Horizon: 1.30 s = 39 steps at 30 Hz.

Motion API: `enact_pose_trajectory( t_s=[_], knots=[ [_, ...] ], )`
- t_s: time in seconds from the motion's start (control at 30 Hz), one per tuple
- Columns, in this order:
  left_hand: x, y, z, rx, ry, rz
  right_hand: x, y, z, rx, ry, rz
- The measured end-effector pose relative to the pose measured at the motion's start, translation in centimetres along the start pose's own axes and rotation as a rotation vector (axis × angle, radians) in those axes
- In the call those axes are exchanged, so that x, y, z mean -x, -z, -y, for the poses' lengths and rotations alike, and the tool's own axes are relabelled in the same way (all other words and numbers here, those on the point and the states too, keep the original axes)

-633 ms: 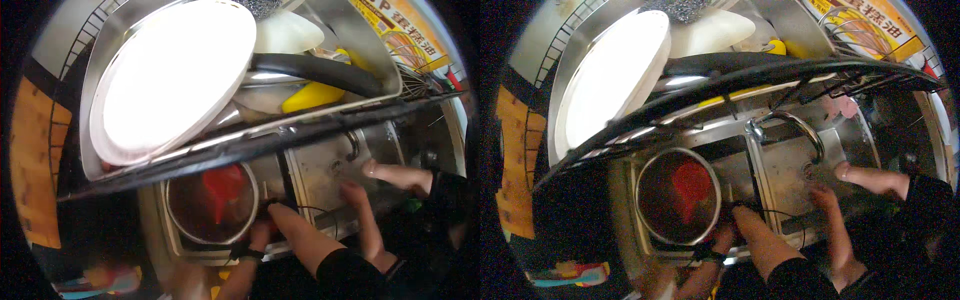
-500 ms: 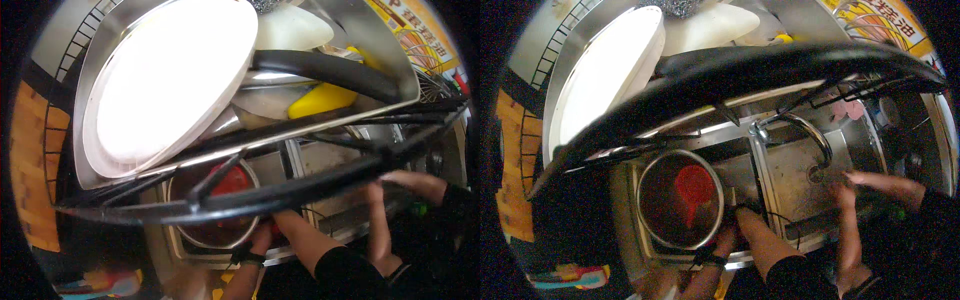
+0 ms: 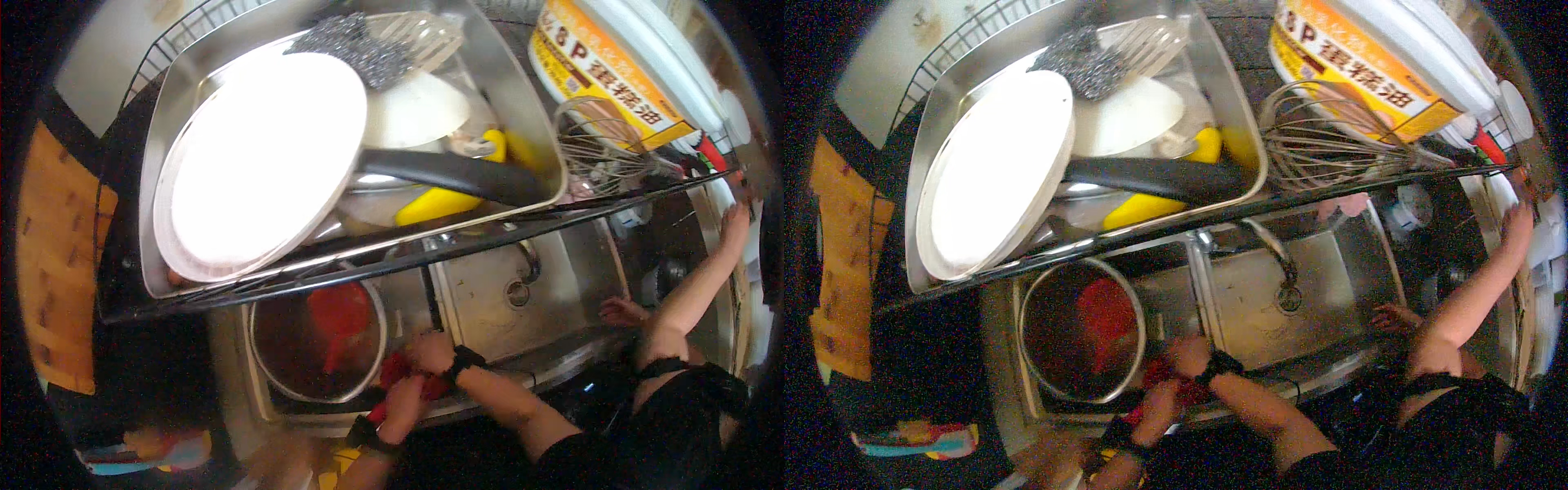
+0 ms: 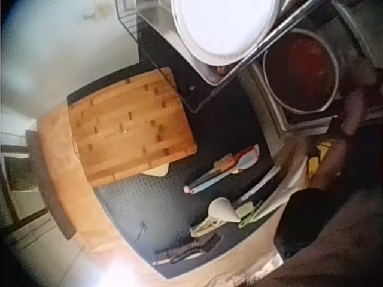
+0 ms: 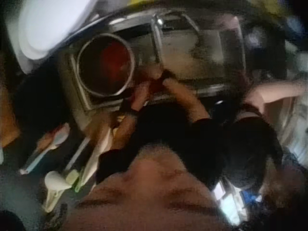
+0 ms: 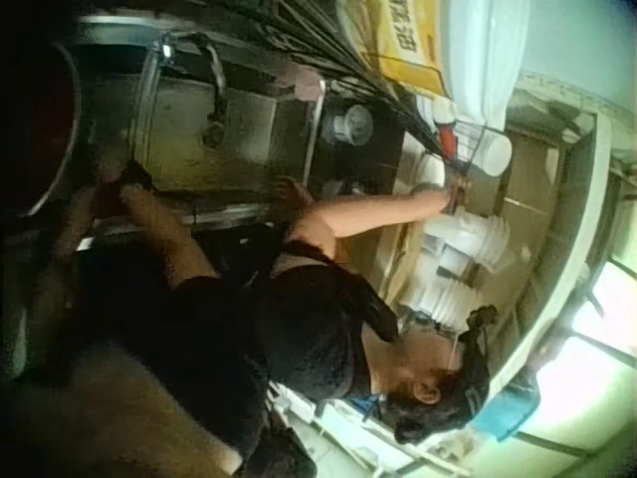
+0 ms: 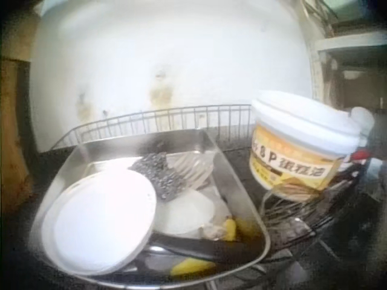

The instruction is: Peeling potatoes with a manual peeler over a sink in a kitchen environment.

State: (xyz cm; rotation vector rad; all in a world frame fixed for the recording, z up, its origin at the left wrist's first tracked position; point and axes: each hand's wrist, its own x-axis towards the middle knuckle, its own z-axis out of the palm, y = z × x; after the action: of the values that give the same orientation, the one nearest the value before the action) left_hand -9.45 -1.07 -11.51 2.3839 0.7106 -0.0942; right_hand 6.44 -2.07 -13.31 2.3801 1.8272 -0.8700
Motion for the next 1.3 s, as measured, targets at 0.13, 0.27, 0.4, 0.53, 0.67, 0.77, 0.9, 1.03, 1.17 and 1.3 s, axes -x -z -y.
enact_pose_trajectory(
  t_s=[0.13, 0.27, 0.4, 0.53, 0.67, 0.77, 0.9, 1.03, 1.17, 1.3],
  knots=[
    [1.5, 2.8, -2.4, -0.150, -0.184, -0.024, 5.8, 5.5, -1.6, -0.430, -0.123, -0.092],
    [3.3, 5.1, -6.1, -0.231, -0.302, 0.097, 10.2, 6.3, -6.4, -0.680, -0.480, -0.191],
    [1.2, 4.1, -10.5, -0.307, -0.480, 0.247, 11.3, 4.9, -14.2, -1.156, -0.471, -0.557],
    [-6.5, -4.4, -13.3, -0.324, -0.669, 0.001, 10.5, 3.9, -21.4, -0.989, -0.637, -0.644],
    [-13.7, -17.4, -10.6, -0.218, -0.416, -0.175, 9.0, 9.1, -15.9, -1.024, -0.513, -0.591],
    [-17.4, -22.4, -10.8, -0.176, -0.261, -0.160, 6.5, 2.0, -19.8, -1.086, -0.379, -0.593],
    [-22.2, -30.9, -8.9, 0.255, -0.045, -0.380, 6.4, -4.4, -22.7, -1.215, -0.360, -0.560],
    [-22.3, -35.3, -4.9, 0.252, 0.022, -0.596, 6.7, -2.0, -18.8, -1.602, -0.367, -0.353],
    [-16.7, -26.3, -11.9, 0.120, -0.030, -0.089, 8.1, -1.5, -21.5, -1.799, -0.432, -0.455],
    [-11.6, -15.4, -12.6, 0.084, -0.256, 0.247, 5.8, -2.1, -21.1, -1.944, -0.361, -0.449]
  ],
)
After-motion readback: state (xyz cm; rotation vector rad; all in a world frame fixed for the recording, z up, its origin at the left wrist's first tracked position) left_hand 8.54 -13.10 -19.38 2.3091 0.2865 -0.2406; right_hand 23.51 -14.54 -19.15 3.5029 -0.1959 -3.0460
